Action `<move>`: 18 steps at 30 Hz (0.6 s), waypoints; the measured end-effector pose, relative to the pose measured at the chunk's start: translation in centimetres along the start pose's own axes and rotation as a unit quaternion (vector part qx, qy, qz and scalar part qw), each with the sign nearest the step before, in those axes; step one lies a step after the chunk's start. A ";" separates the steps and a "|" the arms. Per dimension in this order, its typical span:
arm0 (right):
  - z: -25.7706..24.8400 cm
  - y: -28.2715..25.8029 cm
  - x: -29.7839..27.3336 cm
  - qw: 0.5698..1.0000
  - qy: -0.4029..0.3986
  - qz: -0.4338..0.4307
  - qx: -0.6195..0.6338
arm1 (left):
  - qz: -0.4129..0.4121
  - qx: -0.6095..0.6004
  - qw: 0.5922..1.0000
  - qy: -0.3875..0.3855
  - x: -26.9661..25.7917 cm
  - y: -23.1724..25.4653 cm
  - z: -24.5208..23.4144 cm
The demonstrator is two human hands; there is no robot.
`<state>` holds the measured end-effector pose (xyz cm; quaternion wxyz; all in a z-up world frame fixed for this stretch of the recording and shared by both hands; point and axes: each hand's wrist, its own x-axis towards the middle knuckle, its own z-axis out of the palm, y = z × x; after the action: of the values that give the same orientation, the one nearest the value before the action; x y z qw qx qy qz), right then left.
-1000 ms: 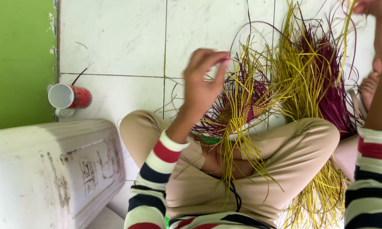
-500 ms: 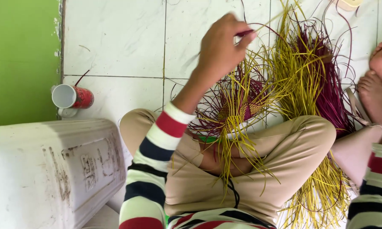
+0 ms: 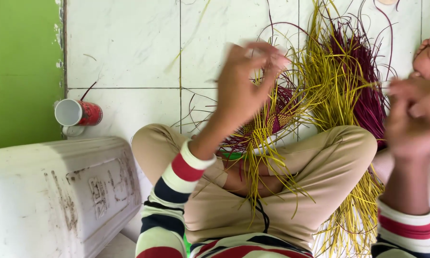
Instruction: Weaving colored strands together to form a basket
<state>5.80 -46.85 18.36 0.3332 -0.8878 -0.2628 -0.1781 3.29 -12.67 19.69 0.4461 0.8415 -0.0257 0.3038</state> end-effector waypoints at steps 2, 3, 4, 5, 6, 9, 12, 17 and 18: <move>0.9 -7.0 3.1 0.960 0.057 -0.275 -0.021 | 0.011 -0.167 0.972 -0.167 -1.2 3.5 0.3; 1.2 -7.6 2.5 0.960 0.057 -0.274 -0.021 | 0.011 -0.166 0.972 -0.168 -1.7 4.1 0.2; 1.4 -8.2 1.9 0.961 0.053 -0.272 -0.016 | -0.005 -0.195 0.958 -0.209 -2.2 4.6 0.1; 1.6 -8.8 1.2 0.961 0.049 -0.270 -0.013 | -0.020 -0.224 0.942 -0.251 -2.7 5.2 0.0; 1.4 -9.8 1.1 0.961 0.050 -0.270 -0.013 | -0.019 -0.223 0.942 -0.252 -3.1 5.2 -0.2; 0.9 -12.2 1.2 0.990 -0.052 -0.091 0.095 | 0.007 -0.212 0.952 -0.221 -4.1 5.2 -1.1; 0.5 -13.5 1.6 0.974 -0.173 0.004 0.144 | 0.108 -0.077 0.966 -0.223 -5.0 5.5 -2.0; 0.0 -11.3 1.3 0.992 -0.088 -0.048 -0.070 | 0.063 -0.025 0.953 -0.296 -5.7 5.5 -3.8; -0.2 -9.8 1.3 0.993 -0.086 -0.049 -0.071 | 0.065 -0.025 0.953 -0.295 -5.3 5.0 -4.5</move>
<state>1.11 -40.22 24.02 0.2361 -0.9074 -0.3203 -0.1353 -4.75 -13.43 22.40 0.4190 0.8787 -0.2182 0.0693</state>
